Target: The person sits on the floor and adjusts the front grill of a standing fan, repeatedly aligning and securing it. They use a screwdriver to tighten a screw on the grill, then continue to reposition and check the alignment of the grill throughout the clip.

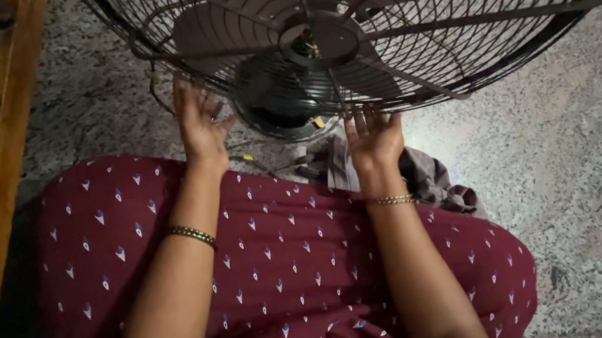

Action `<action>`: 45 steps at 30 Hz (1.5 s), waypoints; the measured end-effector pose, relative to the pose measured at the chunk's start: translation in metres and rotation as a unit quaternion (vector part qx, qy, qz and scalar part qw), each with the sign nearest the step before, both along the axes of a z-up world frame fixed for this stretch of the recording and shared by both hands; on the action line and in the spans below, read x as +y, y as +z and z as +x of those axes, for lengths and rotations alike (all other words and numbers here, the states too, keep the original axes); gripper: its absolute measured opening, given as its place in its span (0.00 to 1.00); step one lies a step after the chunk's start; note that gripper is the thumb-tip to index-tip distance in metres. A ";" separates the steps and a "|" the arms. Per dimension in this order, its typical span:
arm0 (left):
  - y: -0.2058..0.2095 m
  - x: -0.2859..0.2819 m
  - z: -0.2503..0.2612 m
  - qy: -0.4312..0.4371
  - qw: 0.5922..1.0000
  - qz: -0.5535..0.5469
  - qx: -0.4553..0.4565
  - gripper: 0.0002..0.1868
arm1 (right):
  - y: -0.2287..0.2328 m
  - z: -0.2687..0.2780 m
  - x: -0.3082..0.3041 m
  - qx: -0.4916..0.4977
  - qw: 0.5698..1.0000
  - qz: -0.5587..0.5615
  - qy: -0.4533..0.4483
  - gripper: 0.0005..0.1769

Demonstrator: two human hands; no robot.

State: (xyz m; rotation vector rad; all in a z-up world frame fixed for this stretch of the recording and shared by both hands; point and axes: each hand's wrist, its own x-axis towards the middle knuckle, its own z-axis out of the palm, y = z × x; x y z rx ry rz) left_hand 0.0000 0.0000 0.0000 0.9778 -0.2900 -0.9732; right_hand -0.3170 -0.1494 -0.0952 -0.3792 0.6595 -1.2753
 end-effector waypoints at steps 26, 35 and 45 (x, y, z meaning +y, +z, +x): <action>-0.005 -0.010 0.004 0.013 0.999 -0.014 0.041 0.33 | 0.256 0.013 0.085 0.470 0.764 -0.340 -0.283 0.29; -0.016 -0.013 0.008 0.006 0.998 -0.006 0.062 0.33 | 0.271 0.001 0.076 0.580 0.663 -0.357 -0.312 0.36; -0.027 -0.014 0.011 -0.004 0.996 -0.030 0.088 0.34 | 0.219 0.030 0.084 0.501 0.734 -0.357 -0.290 0.48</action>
